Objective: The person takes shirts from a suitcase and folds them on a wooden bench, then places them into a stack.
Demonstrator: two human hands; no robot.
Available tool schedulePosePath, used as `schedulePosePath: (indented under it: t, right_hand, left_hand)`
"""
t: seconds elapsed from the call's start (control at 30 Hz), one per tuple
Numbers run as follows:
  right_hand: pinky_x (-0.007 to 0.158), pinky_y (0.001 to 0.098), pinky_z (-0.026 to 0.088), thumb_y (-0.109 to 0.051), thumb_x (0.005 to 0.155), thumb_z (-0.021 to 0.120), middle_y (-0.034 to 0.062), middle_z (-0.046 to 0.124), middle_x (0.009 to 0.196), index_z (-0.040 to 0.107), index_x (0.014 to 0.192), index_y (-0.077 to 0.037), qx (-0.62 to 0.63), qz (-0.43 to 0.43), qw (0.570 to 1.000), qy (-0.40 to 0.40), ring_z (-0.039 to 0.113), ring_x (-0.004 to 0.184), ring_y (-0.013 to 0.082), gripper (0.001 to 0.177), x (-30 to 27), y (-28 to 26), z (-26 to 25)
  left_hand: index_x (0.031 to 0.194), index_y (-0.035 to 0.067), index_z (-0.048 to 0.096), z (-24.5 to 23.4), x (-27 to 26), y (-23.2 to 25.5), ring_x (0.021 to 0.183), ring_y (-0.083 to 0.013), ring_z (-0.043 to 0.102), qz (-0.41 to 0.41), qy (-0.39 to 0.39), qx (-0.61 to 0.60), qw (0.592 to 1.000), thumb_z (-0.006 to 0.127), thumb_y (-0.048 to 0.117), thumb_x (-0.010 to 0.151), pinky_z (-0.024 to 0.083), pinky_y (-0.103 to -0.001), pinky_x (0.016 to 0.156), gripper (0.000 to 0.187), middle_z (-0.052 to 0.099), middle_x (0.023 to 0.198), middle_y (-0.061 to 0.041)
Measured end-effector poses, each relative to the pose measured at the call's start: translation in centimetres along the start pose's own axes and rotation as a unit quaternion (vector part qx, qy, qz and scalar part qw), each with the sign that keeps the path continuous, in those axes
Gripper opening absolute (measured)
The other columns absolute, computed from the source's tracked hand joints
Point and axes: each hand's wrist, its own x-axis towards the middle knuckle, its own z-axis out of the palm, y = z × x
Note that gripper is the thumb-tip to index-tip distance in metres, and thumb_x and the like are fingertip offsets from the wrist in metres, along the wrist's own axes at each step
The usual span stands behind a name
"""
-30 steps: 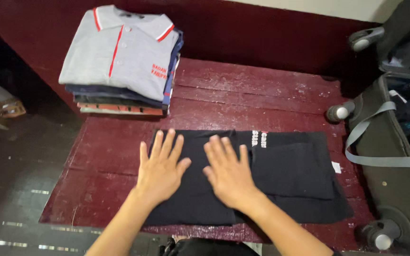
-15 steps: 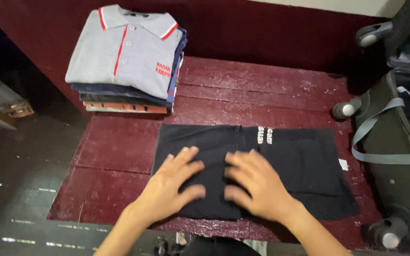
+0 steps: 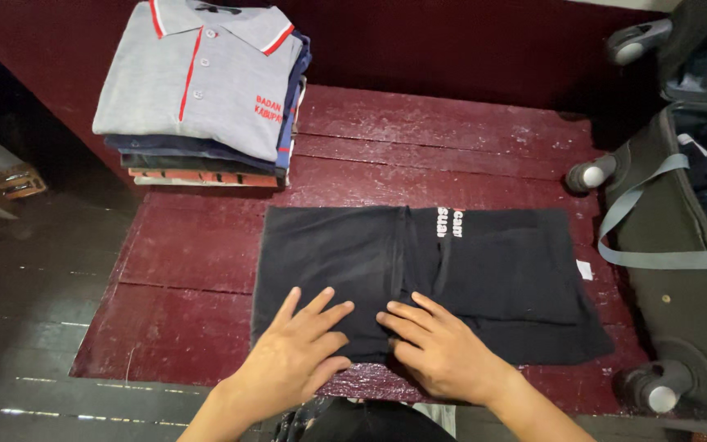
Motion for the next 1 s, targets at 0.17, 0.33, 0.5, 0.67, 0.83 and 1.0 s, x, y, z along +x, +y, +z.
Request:
schedulePosePath:
  t: [0.17,0.33,0.5,0.67,0.83,1.0]
  right_hand:
    - [0.115,0.0558,0.036,-0.033,0.090,0.078,0.0079,0.068,0.126,0.068,0.088,-0.010,0.049,0.078,0.996,-0.001,0.060,0.125,0.0289,0.025,0.7,-0.6,1.5]
    - [0.114,0.0572,0.030,-0.019,0.089,0.066,0.0300,0.041,0.153,0.055,0.135,0.008,0.035,0.181,0.982,0.030,0.041,0.140,0.0453,0.054,2.1,-1.6,3.2]
    - [0.117,0.0574,0.024,-0.021,0.095,0.060,0.0325,0.031,0.158,0.042,0.148,0.007,0.023,0.193,0.981,-0.019,0.032,0.147,0.0477,0.062,3.3,-1.9,3.8]
    - [0.120,0.0570,0.021,-0.021,0.098,0.059,0.0327,0.028,0.161,0.038,0.152,0.007,0.166,0.188,0.968,0.004,0.026,0.151,0.0477,0.065,8.3,-2.7,5.7]
    - [0.120,0.0465,0.044,-0.033,0.105,0.052,0.0173,0.066,0.149,0.060,0.144,-0.005,0.436,0.287,0.842,0.138,0.061,0.141,0.0314,0.049,8.6,-0.2,4.2]
    - [0.087,0.0465,0.060,-0.065,0.097,0.032,0.0137,0.070,0.118,0.060,0.133,-0.002,0.766,0.394,0.481,0.165,0.068,0.109,0.0265,0.078,1.5,6.5,-0.3]
  left_hand:
    - [0.108,0.016,0.071,-1.7,-0.9,-1.8,0.112,-0.0299,0.066,-0.260,0.195,0.086,0.942,0.078,0.029,0.085,0.055,-0.042,0.095,0.028,0.072,0.117,-0.005]
    - [0.143,0.005,0.051,-0.9,-0.9,-6.6,0.086,-0.0264,0.076,-0.547,0.078,-0.062,0.831,0.082,0.029,0.080,0.057,-0.038,0.081,0.074,0.078,0.094,-0.010]
    - [0.138,-0.005,0.060,-2.4,0.7,-8.6,0.080,-0.0285,0.068,-0.513,0.139,-0.527,0.664,0.075,0.008,0.084,0.053,-0.039,0.074,0.057,0.068,0.105,-0.029]
    - [0.135,-0.006,0.057,-10.5,5.1,-5.8,0.078,-0.0108,0.070,-0.405,0.140,-0.584,0.689,0.071,0.008,0.077,0.056,-0.025,0.065,0.061,0.075,0.101,-0.006]
    - [0.150,0.001,0.050,-11.1,12.1,-1.4,0.054,-0.0108,0.056,-0.426,0.100,-0.443,0.783,0.077,0.009,0.076,0.048,-0.028,0.046,0.079,0.060,0.077,-0.001]
    - [0.153,0.002,0.037,-3.6,17.9,2.8,0.062,-0.0158,0.065,-0.312,-0.068,-0.456,0.831,0.075,0.016,0.082,0.057,-0.034,0.052,0.081,0.069,0.082,-0.007]
